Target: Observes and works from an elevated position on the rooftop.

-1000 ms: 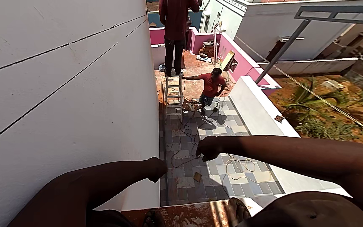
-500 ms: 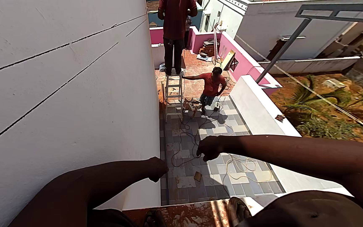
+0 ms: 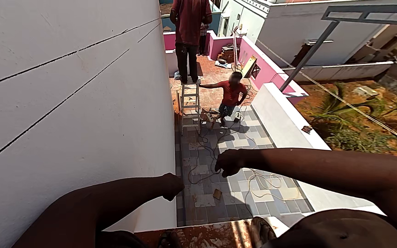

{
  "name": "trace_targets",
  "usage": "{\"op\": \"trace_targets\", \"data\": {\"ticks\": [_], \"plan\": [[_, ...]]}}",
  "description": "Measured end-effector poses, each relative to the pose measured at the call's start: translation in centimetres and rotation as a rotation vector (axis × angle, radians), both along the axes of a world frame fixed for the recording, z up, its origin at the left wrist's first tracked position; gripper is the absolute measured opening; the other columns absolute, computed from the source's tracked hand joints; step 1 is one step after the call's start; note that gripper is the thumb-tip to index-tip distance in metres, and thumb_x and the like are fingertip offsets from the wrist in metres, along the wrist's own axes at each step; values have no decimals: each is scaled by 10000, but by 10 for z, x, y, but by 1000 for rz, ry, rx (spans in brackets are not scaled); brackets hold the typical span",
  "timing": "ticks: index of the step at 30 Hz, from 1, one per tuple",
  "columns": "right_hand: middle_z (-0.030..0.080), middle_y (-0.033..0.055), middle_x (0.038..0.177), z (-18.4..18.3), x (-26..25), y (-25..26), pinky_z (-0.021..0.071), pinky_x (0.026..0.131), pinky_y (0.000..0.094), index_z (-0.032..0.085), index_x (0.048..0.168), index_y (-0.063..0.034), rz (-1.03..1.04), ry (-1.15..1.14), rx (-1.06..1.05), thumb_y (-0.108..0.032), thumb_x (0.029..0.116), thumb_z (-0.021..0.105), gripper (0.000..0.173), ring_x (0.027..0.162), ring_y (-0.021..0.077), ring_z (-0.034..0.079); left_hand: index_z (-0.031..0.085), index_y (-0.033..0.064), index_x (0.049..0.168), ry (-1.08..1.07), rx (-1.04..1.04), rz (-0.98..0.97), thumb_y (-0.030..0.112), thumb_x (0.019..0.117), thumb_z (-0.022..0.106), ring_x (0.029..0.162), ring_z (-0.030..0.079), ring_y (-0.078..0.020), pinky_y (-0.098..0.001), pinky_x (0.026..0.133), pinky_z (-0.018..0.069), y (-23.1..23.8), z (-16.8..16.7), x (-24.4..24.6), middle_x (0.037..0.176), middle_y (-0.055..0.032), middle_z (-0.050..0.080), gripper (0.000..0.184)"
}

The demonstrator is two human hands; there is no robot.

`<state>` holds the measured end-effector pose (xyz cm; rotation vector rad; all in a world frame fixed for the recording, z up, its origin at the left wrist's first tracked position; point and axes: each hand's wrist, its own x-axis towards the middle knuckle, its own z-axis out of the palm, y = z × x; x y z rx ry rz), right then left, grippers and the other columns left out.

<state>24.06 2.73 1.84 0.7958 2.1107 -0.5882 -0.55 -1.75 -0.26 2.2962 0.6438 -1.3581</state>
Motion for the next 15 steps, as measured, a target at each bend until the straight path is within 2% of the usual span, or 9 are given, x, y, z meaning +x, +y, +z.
{"op": "trace_targets", "data": {"ticks": [15], "plan": [[699, 213, 1135, 6, -3, -3, 502, 844, 645, 644, 1364, -127, 4, 13, -12, -295, 1015, 625, 387, 1053, 422, 665, 578, -24, 1338, -5, -2, -1, 78, 948, 685, 1179, 648, -457, -651, 904, 536, 0, -1, 0, 1251, -274, 658, 417]]}}
